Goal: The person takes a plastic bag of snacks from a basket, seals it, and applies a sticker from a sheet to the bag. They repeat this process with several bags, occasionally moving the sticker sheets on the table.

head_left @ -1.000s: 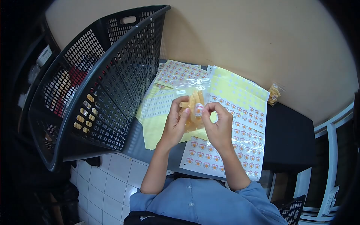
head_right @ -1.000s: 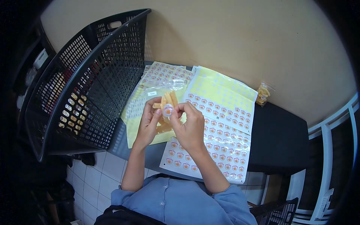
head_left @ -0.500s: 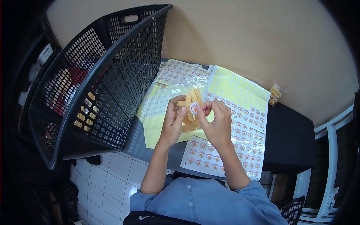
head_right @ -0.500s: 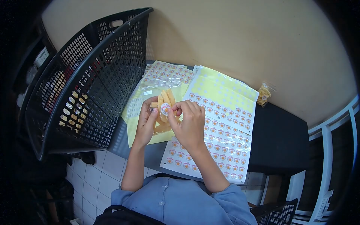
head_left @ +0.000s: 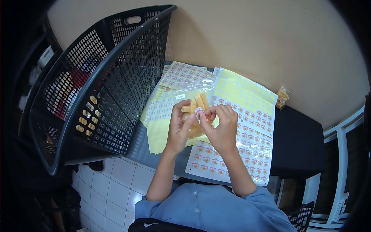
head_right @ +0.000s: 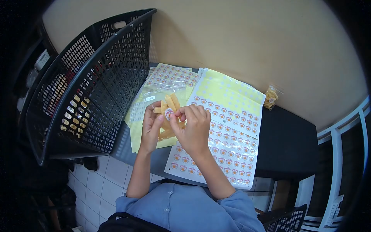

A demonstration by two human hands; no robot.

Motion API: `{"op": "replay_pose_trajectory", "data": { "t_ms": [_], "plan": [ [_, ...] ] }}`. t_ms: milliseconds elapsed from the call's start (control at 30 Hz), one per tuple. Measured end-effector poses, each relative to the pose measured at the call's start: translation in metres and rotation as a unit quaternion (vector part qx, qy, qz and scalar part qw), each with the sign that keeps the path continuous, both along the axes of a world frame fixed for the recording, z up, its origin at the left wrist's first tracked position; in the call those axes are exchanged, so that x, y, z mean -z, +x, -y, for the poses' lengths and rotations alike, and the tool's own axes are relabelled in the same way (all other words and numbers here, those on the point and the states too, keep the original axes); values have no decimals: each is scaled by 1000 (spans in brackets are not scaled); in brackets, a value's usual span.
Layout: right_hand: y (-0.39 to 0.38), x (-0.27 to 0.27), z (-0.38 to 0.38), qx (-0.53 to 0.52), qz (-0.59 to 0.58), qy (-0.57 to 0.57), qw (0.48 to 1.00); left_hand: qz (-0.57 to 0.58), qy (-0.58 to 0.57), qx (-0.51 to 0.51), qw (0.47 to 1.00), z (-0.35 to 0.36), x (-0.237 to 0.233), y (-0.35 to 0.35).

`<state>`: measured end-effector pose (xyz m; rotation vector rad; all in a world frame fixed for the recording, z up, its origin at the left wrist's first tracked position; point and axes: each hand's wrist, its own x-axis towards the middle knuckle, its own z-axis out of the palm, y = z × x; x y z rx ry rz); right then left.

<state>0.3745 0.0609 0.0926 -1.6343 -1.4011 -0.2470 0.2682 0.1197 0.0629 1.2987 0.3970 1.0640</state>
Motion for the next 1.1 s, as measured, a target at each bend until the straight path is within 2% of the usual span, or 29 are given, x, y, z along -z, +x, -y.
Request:
{"op": "replay_pose_trajectory", "data": {
  "t_ms": [100, 167, 200, 267, 300, 333, 367, 400, 500, 700, 1100],
  "plan": [
    [1, 3, 2, -10, -10, 14, 1000, -28, 39, -29, 998, 6, -4, 3],
    [1, 2, 5, -19, -70, -9, 997, -24, -25, -5, 999, 6, -4, 2],
    [3, 5, 6, -18, -71, -8, 997, -25, -25, -4, 999, 6, -4, 2],
    [8, 13, 8, -50, -179, 23, 982, 1, -12, -4, 1000, 7, -1, 1],
    [8, 15, 7, -50, -180, 23, 982, 1, -12, -4, 1000, 8, 0, 1],
    [8, 17, 7, -129, -348, 47, 927, -5, -11, 5, 1000, 9, 0, 1],
    [8, 17, 7, -203, -503, 70, 837, -11, -10, 14, 1000, 9, 0, 2],
    [13, 16, 9, -232, -559, 40, 795, -10, -8, 15, 1000, 10, -2, 3],
    [11, 10, 13, -196, -520, 87, 827, -11, -14, 64, 998, 12, -7, 8],
    [26, 10, 29, -151, -481, 72, 861, -6, -27, 103, 994, 18, -5, 30],
    [57, 17, 64, -95, -421, 71, 899, -23, -57, 82, 995, 38, 5, 86]
  ]
}}
